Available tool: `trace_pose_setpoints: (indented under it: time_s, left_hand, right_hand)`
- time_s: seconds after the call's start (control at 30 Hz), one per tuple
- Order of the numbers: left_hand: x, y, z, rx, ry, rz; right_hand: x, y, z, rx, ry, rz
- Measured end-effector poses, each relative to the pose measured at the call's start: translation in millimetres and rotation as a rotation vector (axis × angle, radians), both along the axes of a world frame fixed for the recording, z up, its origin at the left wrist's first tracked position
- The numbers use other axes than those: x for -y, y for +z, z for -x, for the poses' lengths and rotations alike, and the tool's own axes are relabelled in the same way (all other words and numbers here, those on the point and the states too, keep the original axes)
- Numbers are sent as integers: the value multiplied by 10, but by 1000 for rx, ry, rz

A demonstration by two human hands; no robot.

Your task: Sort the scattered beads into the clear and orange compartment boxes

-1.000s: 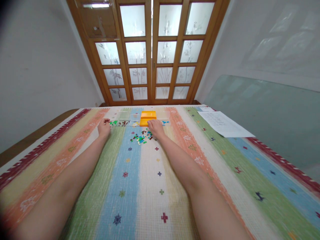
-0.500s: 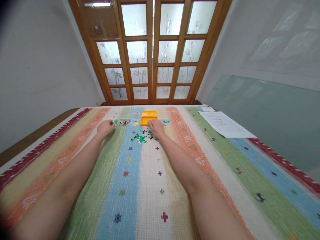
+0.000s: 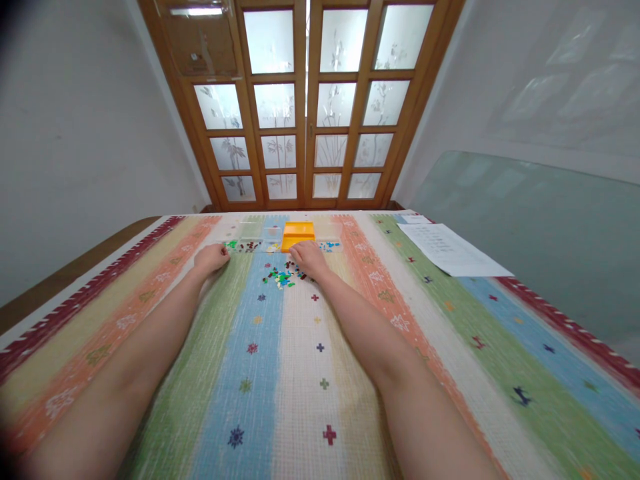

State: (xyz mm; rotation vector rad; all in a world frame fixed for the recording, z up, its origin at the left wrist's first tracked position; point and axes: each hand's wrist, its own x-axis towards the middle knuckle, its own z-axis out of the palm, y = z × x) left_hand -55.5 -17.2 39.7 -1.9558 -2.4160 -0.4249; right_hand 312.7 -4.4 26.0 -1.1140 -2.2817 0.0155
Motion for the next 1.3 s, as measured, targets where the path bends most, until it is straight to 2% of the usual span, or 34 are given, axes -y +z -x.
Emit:
trace_pose_setpoints:
  time_s: [0.2, 0.37, 0.47, 0.73, 0.8, 0.93, 1.03, 1.2, 1.3]
  left_hand:
    - [-25, -51, -14, -40, -23, -30]
    - [-18, -27, -41, -31, -7, 12]
    - [-35, 3, -7, -12, -39, 58]
    - [-60, 18, 76, 36, -41, 26]
    - [-64, 42, 68, 95, -30, -53]
    - [-64, 78, 37, 179, -26, -314]
    - [-53, 18, 36, 237, -4, -403]
    - [-61, -145, 109, 345, 76, -427]
    - [-77, -160, 146, 387, 77, -434]
  right_hand:
    - [28, 0, -4, -47, 221, 65]
    - [41, -6, -4, 8, 292, 81]
    - [39, -4, 2, 19, 310, 67]
    - [22, -39, 21, 34, 261, 54]
    - [19, -47, 25, 34, 266, 45]
    - [26, -43, 35, 25, 252, 52]
    - [34, -33, 45, -12, 195, 66]
    - [36, -22, 55, -144, 105, 112]
    - [23, -28, 58, -229, 101, 164]
